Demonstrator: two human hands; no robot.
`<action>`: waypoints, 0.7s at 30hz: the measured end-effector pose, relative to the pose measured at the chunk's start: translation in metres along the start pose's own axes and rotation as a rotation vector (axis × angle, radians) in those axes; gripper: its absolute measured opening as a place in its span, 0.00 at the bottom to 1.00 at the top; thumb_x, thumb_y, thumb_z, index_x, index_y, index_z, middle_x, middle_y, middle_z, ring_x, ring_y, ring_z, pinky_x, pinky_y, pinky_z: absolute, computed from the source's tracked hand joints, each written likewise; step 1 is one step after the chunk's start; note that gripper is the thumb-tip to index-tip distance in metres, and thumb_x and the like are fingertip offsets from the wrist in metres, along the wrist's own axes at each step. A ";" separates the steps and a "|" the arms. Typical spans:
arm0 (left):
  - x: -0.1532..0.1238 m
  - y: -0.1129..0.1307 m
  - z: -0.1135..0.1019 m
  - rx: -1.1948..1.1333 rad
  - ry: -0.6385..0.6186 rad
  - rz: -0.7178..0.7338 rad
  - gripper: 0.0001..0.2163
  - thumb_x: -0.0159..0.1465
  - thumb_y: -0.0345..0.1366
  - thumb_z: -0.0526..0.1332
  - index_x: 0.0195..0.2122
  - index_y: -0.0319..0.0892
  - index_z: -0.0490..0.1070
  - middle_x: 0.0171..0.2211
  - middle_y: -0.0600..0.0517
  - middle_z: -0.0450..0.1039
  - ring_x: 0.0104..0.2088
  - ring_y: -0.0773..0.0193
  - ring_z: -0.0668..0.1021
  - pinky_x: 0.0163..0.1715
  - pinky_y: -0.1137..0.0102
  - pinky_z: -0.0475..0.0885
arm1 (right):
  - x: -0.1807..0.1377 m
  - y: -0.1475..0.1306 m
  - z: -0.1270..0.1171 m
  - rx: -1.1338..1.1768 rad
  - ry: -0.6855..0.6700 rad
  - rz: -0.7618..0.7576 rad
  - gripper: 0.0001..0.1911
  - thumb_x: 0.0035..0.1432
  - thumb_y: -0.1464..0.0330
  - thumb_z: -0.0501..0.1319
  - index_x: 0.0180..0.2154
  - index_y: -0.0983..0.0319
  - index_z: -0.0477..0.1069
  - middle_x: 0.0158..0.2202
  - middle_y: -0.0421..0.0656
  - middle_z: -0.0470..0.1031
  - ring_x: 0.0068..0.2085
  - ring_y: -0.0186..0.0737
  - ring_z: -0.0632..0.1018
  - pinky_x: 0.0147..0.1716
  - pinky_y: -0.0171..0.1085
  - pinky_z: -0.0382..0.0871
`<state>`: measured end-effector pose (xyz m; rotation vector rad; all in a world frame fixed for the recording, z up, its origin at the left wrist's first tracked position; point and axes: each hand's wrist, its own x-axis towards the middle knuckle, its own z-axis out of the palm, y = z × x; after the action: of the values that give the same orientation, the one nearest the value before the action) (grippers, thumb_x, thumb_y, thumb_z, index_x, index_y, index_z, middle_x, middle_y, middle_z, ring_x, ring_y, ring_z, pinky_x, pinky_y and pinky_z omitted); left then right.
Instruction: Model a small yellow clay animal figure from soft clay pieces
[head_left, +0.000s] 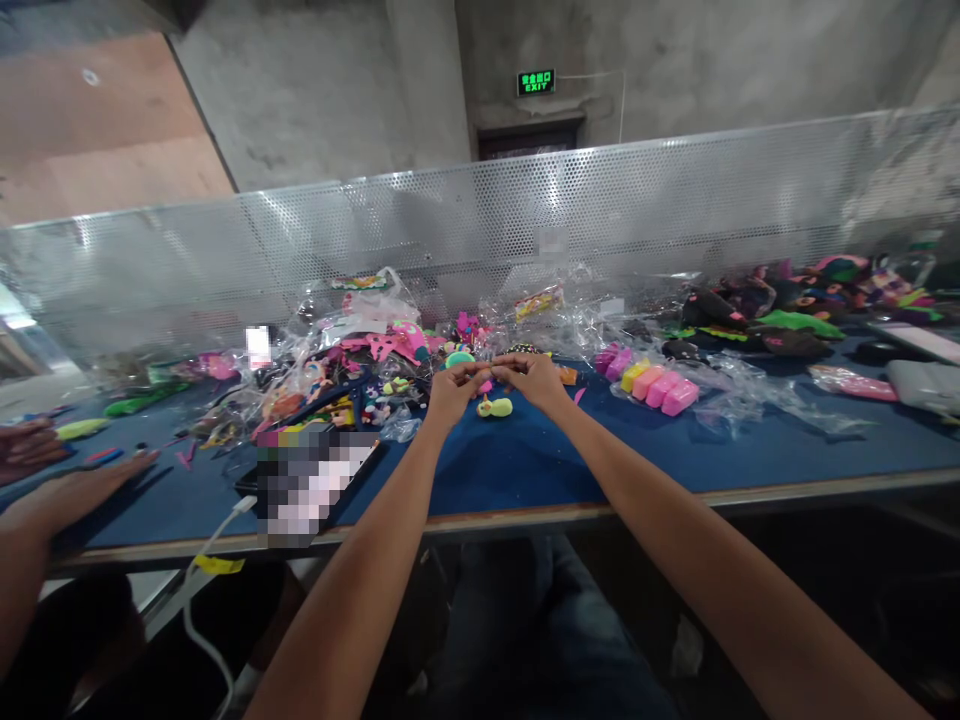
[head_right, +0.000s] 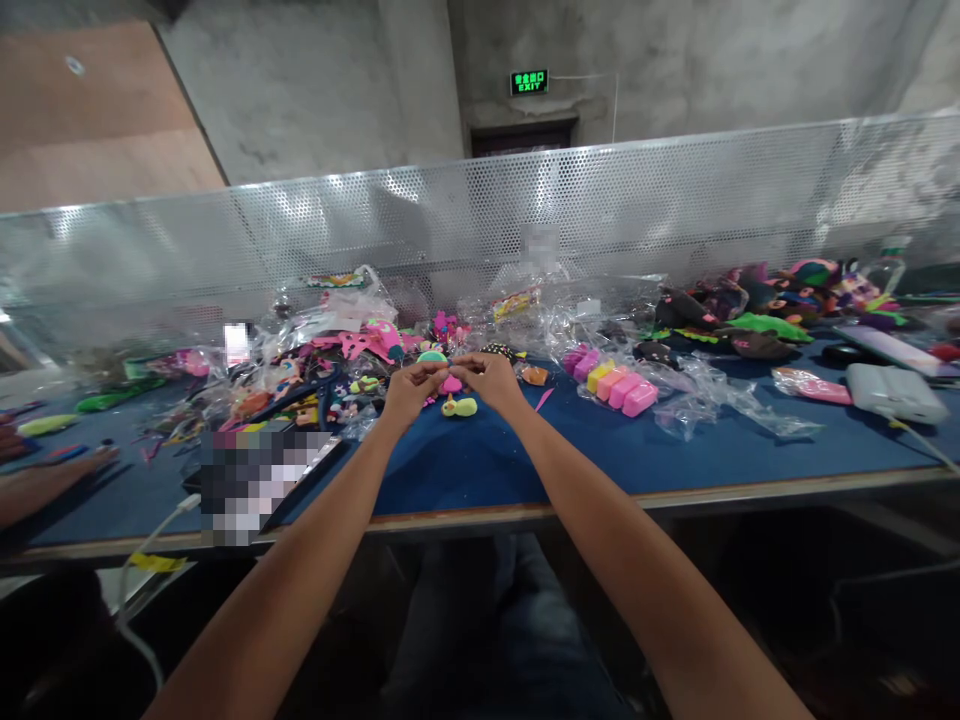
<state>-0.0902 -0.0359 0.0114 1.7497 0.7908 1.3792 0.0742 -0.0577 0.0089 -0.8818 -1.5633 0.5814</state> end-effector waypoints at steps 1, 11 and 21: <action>0.000 0.001 0.000 0.011 0.010 0.000 0.17 0.48 0.44 0.67 0.36 0.38 0.77 0.20 0.55 0.70 0.19 0.71 0.69 0.22 0.74 0.63 | 0.000 0.000 0.000 -0.022 0.003 -0.033 0.14 0.49 0.62 0.64 0.39 0.61 0.76 0.30 0.41 0.78 0.29 0.36 0.77 0.28 0.34 0.73; -0.002 0.001 0.000 -0.051 -0.114 -0.048 0.19 0.52 0.48 0.65 0.36 0.37 0.77 0.20 0.55 0.68 0.21 0.70 0.70 0.26 0.73 0.67 | -0.005 -0.008 -0.001 -0.277 0.029 -0.275 0.08 0.54 0.65 0.62 0.34 0.62 0.78 0.30 0.42 0.75 0.32 0.34 0.74 0.31 0.32 0.65; -0.002 0.000 -0.001 -0.009 -0.138 -0.091 0.18 0.51 0.51 0.64 0.26 0.37 0.74 0.19 0.54 0.69 0.22 0.69 0.71 0.25 0.73 0.67 | -0.002 0.000 -0.001 -0.355 -0.016 -0.412 0.06 0.54 0.67 0.63 0.35 0.59 0.77 0.30 0.41 0.72 0.33 0.35 0.72 0.33 0.34 0.66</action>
<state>-0.0914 -0.0375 0.0101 1.7590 0.7771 1.1875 0.0757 -0.0591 0.0079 -0.7802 -1.8297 0.0148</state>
